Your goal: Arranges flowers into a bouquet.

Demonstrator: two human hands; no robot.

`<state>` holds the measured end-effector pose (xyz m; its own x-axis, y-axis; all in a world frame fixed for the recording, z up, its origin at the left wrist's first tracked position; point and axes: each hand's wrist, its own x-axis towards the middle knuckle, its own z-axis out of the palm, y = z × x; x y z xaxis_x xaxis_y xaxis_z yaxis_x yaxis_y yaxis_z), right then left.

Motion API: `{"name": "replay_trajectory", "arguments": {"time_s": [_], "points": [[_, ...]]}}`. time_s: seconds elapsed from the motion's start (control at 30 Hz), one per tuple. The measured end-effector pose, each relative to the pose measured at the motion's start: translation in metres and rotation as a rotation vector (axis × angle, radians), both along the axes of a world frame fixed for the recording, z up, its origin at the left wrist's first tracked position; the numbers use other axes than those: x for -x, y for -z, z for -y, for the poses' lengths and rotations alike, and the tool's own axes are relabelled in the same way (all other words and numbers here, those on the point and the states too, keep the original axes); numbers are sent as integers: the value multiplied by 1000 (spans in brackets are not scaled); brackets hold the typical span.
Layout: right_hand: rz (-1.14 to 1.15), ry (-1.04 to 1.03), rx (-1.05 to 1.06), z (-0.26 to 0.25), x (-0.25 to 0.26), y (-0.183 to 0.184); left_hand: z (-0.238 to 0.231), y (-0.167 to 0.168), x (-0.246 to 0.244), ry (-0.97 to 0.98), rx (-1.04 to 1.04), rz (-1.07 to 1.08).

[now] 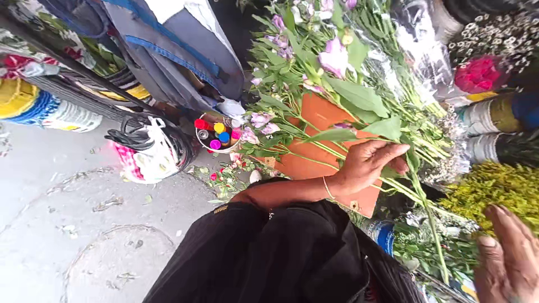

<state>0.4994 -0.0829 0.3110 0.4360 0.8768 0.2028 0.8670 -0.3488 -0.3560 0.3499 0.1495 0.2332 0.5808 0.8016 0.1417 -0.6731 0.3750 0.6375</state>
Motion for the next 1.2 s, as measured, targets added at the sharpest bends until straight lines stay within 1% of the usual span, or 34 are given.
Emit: {"name": "replay_trajectory", "arguments": {"time_s": [0.03, 0.1, 0.13, 0.17, 0.2, 0.3, 0.33, 0.37, 0.4, 0.47, 0.53, 0.63, 0.73, 0.8, 0.83, 0.9, 0.97, 1.03, 1.07, 1.1, 1.13, 1.2], "points": [[-67, -91, -54, -35, 17, 12, 2, 1, -1, 15, 4, 10], [-115, -151, -192, -87, 39, 39, -4, 6, 3, 17, -23, -2], [-103, -158, -234, -102, 40, 47, -11, 11, 10, 16, -96, -40], [-76, -170, -250, -112, 34, 52, -21, 19, 21, 14, -231, -123], [-47, -183, -245, -118, 25, 54, -32, 29, 34, 12, -407, -267], [-5, -219, -206, -122, -7, 62, -59, 55, 82, 65, -945, -893], [-28, -234, -200, -123, -16, 66, -64, 64, 95, 12, -1070, -1059], [-70, -248, -195, -128, -22, 69, -67, 76, 104, -119, -1165, -1182], [-129, -258, -196, -136, -25, 71, -70, 87, 112, -235, -1213, -1254], [-285, -267, -162, -161, -20, 78, -76, 102, 126, -359, -1201, -1285], [-396, -317, -70, -192, -10, 89, -76, 115, 133, -418, -1194, -1268], [-492, -394, 81, -220, -6, 125, -72, 129, 135, -499, -1170, -1223], [-508, -397, 175, -210, -18, 161, -68, 140, 134, -592, -1123, -1204], [-518, -356, 193, -196, -27, 173, -68, 145, 135, -593, -1084, -1175], [-553, -320, 184, -192, -27, 173, -69, 146, 137, -586, -1076, -1167], [-621, -251, 148, -198, -16, 158, -70, 145, 139, -576, -1062, -1134], [-609, -232, 105, -214, -1, 124, -70, 140, 140, -590, -1045, -1032], [-526, -256, 69, -231, 5, 88, -74, 134, 137, -616, -1020, -865], [-485, -264, 65, -237, 8, 72, -77, 130, 133, -576, -968, -741], [-462, -270, 63, -242, 11, 58, -79, 125, 127, -470, -862, -602], [-458, -275, 59, -245, 16, 47, -83, 116, 121, -301, -691, -454], [-477, -285, 42, -247, 27, 34, -97, 92, 113, 110, -212, -126]]}}
